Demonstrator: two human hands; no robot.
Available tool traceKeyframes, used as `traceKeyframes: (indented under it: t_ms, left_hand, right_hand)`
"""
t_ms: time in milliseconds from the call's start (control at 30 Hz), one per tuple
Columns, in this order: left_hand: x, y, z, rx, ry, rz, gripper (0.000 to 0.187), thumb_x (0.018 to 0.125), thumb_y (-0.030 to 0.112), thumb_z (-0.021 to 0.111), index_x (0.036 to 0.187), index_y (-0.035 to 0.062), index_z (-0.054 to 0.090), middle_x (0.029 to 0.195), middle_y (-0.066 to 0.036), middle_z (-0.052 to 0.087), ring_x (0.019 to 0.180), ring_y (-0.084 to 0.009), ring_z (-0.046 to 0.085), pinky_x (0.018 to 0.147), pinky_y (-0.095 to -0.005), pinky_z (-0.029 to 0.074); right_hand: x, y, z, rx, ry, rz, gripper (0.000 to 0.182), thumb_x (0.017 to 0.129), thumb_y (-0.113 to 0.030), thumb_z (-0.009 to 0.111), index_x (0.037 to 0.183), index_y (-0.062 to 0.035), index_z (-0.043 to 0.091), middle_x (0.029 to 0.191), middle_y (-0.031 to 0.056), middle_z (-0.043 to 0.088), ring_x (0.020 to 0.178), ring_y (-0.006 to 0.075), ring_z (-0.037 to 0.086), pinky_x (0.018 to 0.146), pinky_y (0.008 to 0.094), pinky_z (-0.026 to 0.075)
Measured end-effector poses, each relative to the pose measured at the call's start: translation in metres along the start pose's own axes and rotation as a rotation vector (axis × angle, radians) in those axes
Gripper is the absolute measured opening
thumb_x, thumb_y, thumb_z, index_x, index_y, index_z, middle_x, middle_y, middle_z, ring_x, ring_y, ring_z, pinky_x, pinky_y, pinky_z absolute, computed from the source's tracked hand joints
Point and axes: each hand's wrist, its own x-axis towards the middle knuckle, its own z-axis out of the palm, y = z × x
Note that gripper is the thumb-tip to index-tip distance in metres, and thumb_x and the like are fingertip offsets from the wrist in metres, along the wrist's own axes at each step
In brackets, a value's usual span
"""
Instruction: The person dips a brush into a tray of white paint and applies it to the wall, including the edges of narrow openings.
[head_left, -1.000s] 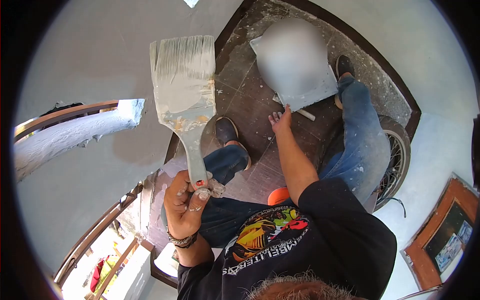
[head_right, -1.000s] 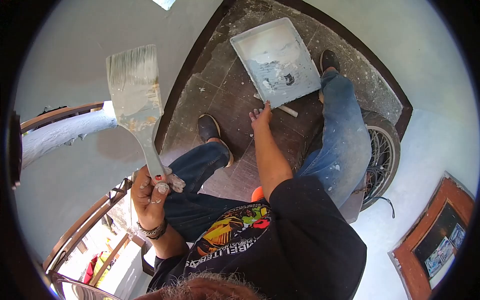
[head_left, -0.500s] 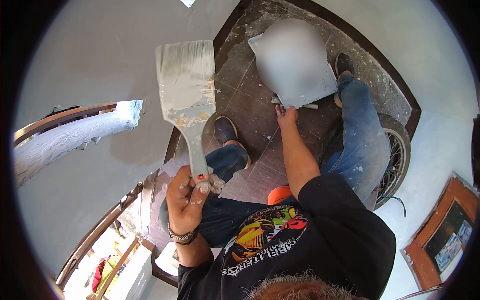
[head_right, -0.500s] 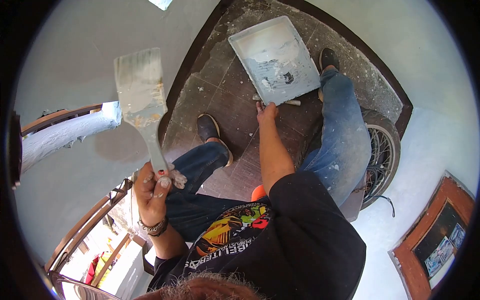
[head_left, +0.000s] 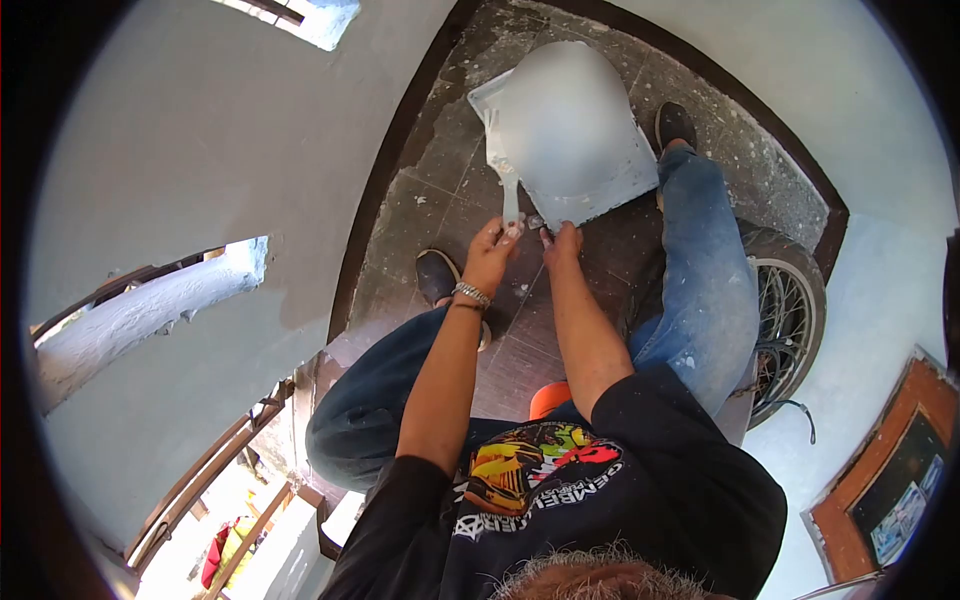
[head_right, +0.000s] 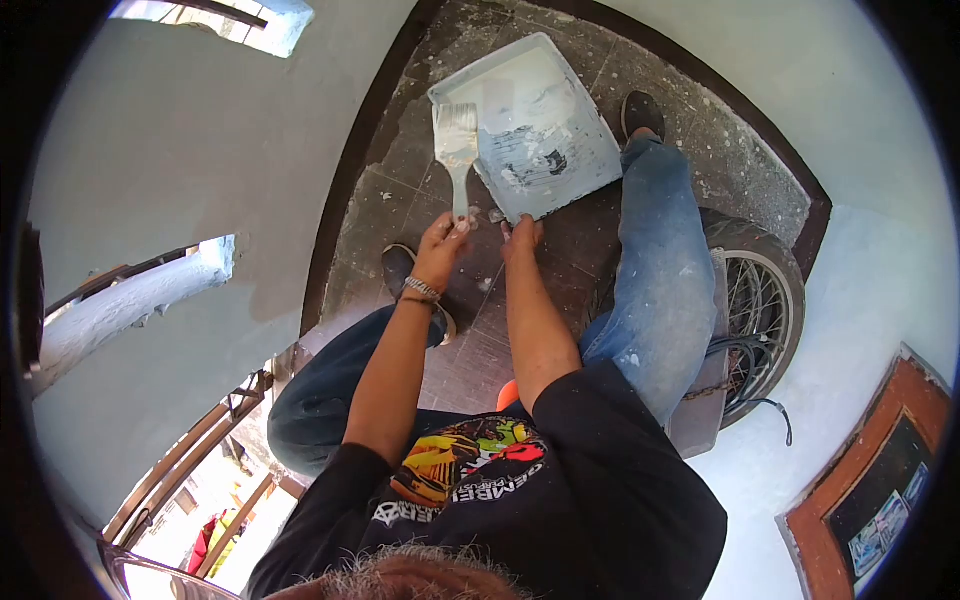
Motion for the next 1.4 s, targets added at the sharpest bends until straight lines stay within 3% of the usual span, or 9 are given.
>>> traceKeyframes:
  t_ms: [100,200,500,533,633,900,1033,1300,1400]
  left_hand:
    - [0.031,-0.035,0.01,-0.038,-0.041,-0.115,0.026,0.097,0.032,0.059,0.113,0.0118,0.062,0.112,0.004,0.061,0.106,-0.0107,0.052,0.089,-0.0373,0.047]
    - [0.051,-0.056,0.019,0.015,-0.064,-0.184,0.028,0.097,0.033,0.059,0.116,0.0134,0.061,0.115,0.003,0.06,0.11,-0.0128,0.052,0.09,-0.0409,0.047]
    - [0.108,-0.117,0.032,0.459,0.085,-0.126,0.024,0.093,0.029,0.064,0.104,0.0085,0.066,0.098,-0.003,0.061,0.089,-0.0141,0.058,0.071,-0.0313,0.053]
    - [0.107,-0.103,0.036,0.426,0.078,-0.166,0.024,0.093,0.028,0.064,0.103,0.0074,0.067,0.095,-0.004,0.062,0.084,-0.0143,0.059,0.067,-0.0305,0.053]
    - [0.104,-0.082,0.045,0.364,0.063,-0.231,0.023,0.093,0.026,0.062,0.099,0.0041,0.066,0.083,-0.004,0.063,0.071,-0.0148,0.06,0.059,-0.031,0.051]
    - [0.112,-0.085,0.032,0.896,0.06,0.115,0.029,0.092,0.027,0.06,0.091,-0.0013,0.062,0.083,-0.017,0.063,0.068,-0.0265,0.064,0.06,-0.038,0.049]
    - [0.104,-0.071,0.036,0.774,0.071,0.005,0.03,0.09,0.028,0.06,0.095,-0.0016,0.063,0.087,-0.022,0.063,0.078,-0.0356,0.064,0.07,-0.0413,0.049]
    - [0.097,-0.045,0.034,0.813,0.07,0.05,0.032,0.089,0.028,0.061,0.1,-0.0021,0.065,0.092,-0.023,0.063,0.084,-0.034,0.064,0.074,-0.0415,0.049]
    - [0.095,-0.034,0.042,0.561,0.028,-0.209,0.032,0.089,0.027,0.062,0.099,-0.0024,0.065,0.088,-0.019,0.064,0.078,-0.0294,0.064,0.07,-0.0405,0.05]
  right_hand:
    - [0.006,-0.016,-0.01,0.013,-0.063,-0.016,0.038,0.087,-0.018,0.052,0.125,-0.0127,0.049,0.129,0.0079,0.047,0.115,0.0269,0.049,0.09,0.0473,0.046]
    - [0.015,-0.015,-0.025,0.017,-0.12,-0.035,0.033,0.087,-0.021,0.053,0.119,-0.0158,0.052,0.122,0.007,0.052,0.113,0.0248,0.05,0.09,0.0427,0.041]
    - [-0.002,0.033,-0.044,-0.222,-0.292,0.182,0.026,0.094,-0.032,0.051,0.098,-0.0084,0.061,0.081,0.0013,0.06,0.069,0.0149,0.057,0.058,0.0276,0.043]
    - [-0.002,0.036,-0.041,-0.16,-0.339,0.229,0.014,0.094,-0.021,0.052,0.098,-0.011,0.061,0.08,0.0013,0.061,0.068,0.0127,0.059,0.058,0.0278,0.047]
    - [-0.007,0.037,-0.029,-0.148,-0.18,0.315,0.016,0.094,-0.02,0.055,0.105,-0.0105,0.06,0.088,0.001,0.062,0.077,0.0126,0.06,0.066,0.0282,0.049]
    - [0.077,0.102,-0.084,0.041,-0.792,0.134,0.023,0.094,-0.021,0.05,0.112,-0.0081,0.057,0.113,0.0053,0.058,0.106,0.0181,0.055,0.09,0.0347,0.043]
    - [0.077,0.077,-0.085,0.46,-0.774,0.51,0.014,0.094,-0.011,0.051,0.101,-0.0071,0.062,0.1,0.0038,0.068,0.093,0.0208,0.065,0.079,0.0328,0.051]
    - [0.023,0.014,-0.02,0.304,-0.434,0.214,0.022,0.096,-0.017,0.048,0.112,-0.008,0.06,0.107,0.0038,0.064,0.094,0.0174,0.061,0.08,0.0338,0.052]
    - [0.025,0.015,-0.025,0.273,-0.366,0.256,0.023,0.095,-0.016,0.047,0.112,-0.0077,0.061,0.103,0.0054,0.065,0.087,0.0189,0.063,0.072,0.0358,0.053]
